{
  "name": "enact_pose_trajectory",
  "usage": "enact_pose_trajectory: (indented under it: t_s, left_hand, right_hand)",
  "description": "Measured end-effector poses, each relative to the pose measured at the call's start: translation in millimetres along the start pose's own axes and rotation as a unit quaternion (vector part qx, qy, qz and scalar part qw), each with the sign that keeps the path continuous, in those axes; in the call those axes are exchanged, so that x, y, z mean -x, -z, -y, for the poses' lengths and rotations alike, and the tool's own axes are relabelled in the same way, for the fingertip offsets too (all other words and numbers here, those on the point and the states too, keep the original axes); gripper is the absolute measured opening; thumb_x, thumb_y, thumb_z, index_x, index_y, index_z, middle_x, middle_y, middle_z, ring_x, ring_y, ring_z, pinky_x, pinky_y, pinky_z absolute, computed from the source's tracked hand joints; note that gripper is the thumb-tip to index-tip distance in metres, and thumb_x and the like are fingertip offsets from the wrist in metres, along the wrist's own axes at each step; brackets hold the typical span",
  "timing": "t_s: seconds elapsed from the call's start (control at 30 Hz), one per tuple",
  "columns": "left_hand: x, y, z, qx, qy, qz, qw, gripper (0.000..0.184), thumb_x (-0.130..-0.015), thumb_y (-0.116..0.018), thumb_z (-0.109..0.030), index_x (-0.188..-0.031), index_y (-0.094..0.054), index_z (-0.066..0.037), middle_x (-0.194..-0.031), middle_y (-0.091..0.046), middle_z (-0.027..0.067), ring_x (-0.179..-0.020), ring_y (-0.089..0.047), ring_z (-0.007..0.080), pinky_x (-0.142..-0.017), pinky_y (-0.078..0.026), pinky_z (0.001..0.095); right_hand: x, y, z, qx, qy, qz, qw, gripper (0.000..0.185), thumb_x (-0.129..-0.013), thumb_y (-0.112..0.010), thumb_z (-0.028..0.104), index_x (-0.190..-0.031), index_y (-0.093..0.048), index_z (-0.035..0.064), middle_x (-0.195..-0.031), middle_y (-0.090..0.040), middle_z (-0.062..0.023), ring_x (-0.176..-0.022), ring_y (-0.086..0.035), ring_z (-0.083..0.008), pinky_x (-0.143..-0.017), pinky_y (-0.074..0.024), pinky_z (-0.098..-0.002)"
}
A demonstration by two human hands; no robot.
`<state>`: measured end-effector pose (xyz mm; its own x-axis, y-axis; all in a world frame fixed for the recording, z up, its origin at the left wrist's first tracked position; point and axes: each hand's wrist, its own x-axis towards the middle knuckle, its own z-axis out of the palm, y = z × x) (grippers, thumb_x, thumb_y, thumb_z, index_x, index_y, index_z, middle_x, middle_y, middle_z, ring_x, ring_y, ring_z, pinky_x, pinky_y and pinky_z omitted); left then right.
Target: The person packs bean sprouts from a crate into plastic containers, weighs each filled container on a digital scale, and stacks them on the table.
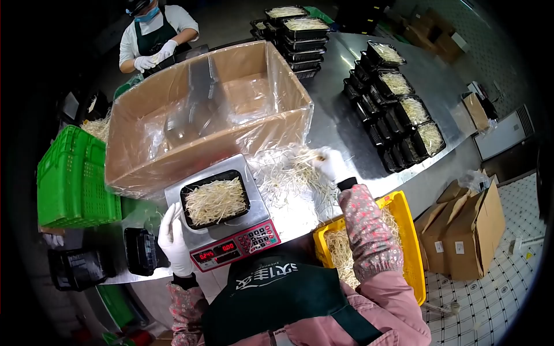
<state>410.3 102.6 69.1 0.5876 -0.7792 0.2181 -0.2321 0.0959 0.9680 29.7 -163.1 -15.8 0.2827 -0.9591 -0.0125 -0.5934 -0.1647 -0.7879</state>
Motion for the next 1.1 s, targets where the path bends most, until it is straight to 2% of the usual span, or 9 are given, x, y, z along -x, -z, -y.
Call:
enact_pose_trajectory:
  t_s: [0.1, 0.23, 0.37, 0.47, 0.6, 0.7, 0.77, 0.9, 1.1]
  left_hand:
    - [3.3, 2.7, -0.7, -0.004, 0.002, -0.005, 1.000, 0.033, -0.102, -0.047, -0.001, -0.133, -0.057, 0.008, -0.130, -0.064, 0.0170, -0.120, -0.062, 0.0233, -0.106, -0.046, 0.0344]
    - [9.9, 16.7, 2.2, 0.028, 0.025, -0.029, 0.999, 0.033, -0.102, -0.047, 0.000, -0.133, -0.057, 0.006, -0.131, -0.064, 0.0169, -0.121, -0.061, 0.0237, -0.107, -0.045, 0.0339]
    - [15.5, 30.0, 9.7, 0.011, 0.030, -0.020, 0.999, 0.035, -0.106, -0.045, -0.009, -0.136, -0.054, 0.005, -0.135, -0.061, 0.0164, -0.124, -0.059, 0.0220, -0.107, -0.045, 0.0329]
    - [16.0, 37.7, 5.4, -0.017, 0.019, -0.030, 0.999, 0.034, -0.106, -0.044, -0.008, -0.135, -0.056, 0.006, -0.133, -0.062, 0.0167, -0.121, -0.061, 0.0225, -0.106, -0.046, 0.0339]
    - [16.6, 43.4, 4.0, -0.009, 0.017, -0.055, 0.998, 0.032, -0.105, -0.046, -0.007, -0.132, -0.058, 0.007, -0.127, -0.065, 0.0170, -0.117, -0.063, 0.0225, -0.105, -0.047, 0.0346]
    - [16.9, 56.4, 16.2, -0.001, 0.009, -0.047, 0.999, 0.030, -0.104, -0.048, -0.004, -0.128, -0.061, 0.007, -0.124, -0.067, 0.0159, -0.113, -0.064, 0.0209, -0.103, -0.049, 0.0332]
    - [19.5, 65.1, 15.1, -0.030, 0.005, -0.040, 0.999, 0.030, -0.103, -0.049, -0.004, -0.129, -0.060, 0.007, -0.124, -0.067, 0.0159, -0.115, -0.064, 0.0205, -0.103, -0.048, 0.0325]
    - [12.8, 69.1, 8.1, -0.032, 0.034, -0.031, 0.998, 0.033, -0.104, -0.050, -0.004, -0.134, -0.055, 0.007, -0.130, -0.064, 0.0162, -0.120, -0.061, 0.0212, -0.107, -0.044, 0.0311]
    - [-8.0, 55.1, 45.7, -0.027, 0.017, 0.044, 0.999, 0.049, -0.104, -0.046, -0.009, -0.151, -0.036, 0.003, -0.148, -0.047, 0.0210, -0.135, -0.048, 0.0269, -0.114, -0.037, 0.0370]
  right_hand:
    - [-2.7, -37.0, -23.8, 0.185, 0.069, 0.109, 0.974, 0.085, -0.071, -0.086, 0.031, -0.145, -0.048, 0.0096, -0.136, -0.058, -0.0232, -0.122, -0.058, -0.0390, -0.103, -0.0476, -0.0432]
    - [12.9, -54.6, -22.7, 0.295, -0.002, 0.112, 0.949, 0.125, -0.055, -0.094, 0.043, -0.154, -0.028, 0.0051, -0.157, -0.032, -0.0242, -0.137, -0.042, -0.0410, -0.111, -0.0419, -0.0456]
    - [14.2, -70.9, -55.8, 0.283, 0.029, 0.050, 0.957, 0.080, -0.074, -0.083, 0.042, -0.139, -0.056, 0.0051, -0.138, -0.055, -0.0230, -0.125, -0.054, -0.0388, -0.104, -0.0461, -0.0427]
    - [5.4, -53.8, -47.6, 0.284, -0.005, 0.041, 0.958, 0.033, -0.079, -0.077, 0.035, -0.096, -0.077, 0.0068, -0.087, -0.071, -0.0201, -0.086, -0.069, -0.0383, -0.081, -0.0550, -0.0455]
    - [-1.2, -6.1, -12.1, 0.123, -0.040, 0.053, 0.990, 0.031, -0.079, -0.077, 0.031, -0.092, -0.076, 0.0023, -0.087, -0.070, -0.0234, -0.085, -0.069, -0.0394, -0.078, -0.0550, -0.0455]
    - [-0.9, -7.2, -32.2, 0.336, 0.020, 0.074, 0.939, 0.032, -0.076, -0.079, 0.030, -0.091, -0.076, 0.0018, -0.087, -0.070, -0.0242, -0.083, -0.069, -0.0396, -0.077, -0.0549, -0.0450]
    - [-7.0, 4.0, -30.4, 0.251, 0.011, 0.071, 0.965, 0.032, -0.073, -0.082, 0.029, -0.089, -0.075, 0.0019, -0.084, -0.069, -0.0246, -0.080, -0.068, -0.0416, -0.076, -0.0547, -0.0446]
    - [-5.7, 21.7, 65.7, 0.056, -0.032, 0.111, 0.992, 0.029, -0.079, -0.082, 0.020, -0.095, -0.074, -0.0024, -0.076, -0.069, -0.0205, -0.068, -0.065, -0.0231, -0.067, -0.0516, -0.0369]
    - [12.0, -42.4, 196.8, -0.076, 0.264, 0.129, 0.953, 0.031, -0.083, -0.081, 0.014, -0.109, -0.074, -0.0007, -0.090, -0.075, -0.0103, -0.077, -0.066, -0.0128, -0.068, -0.0531, -0.0301]
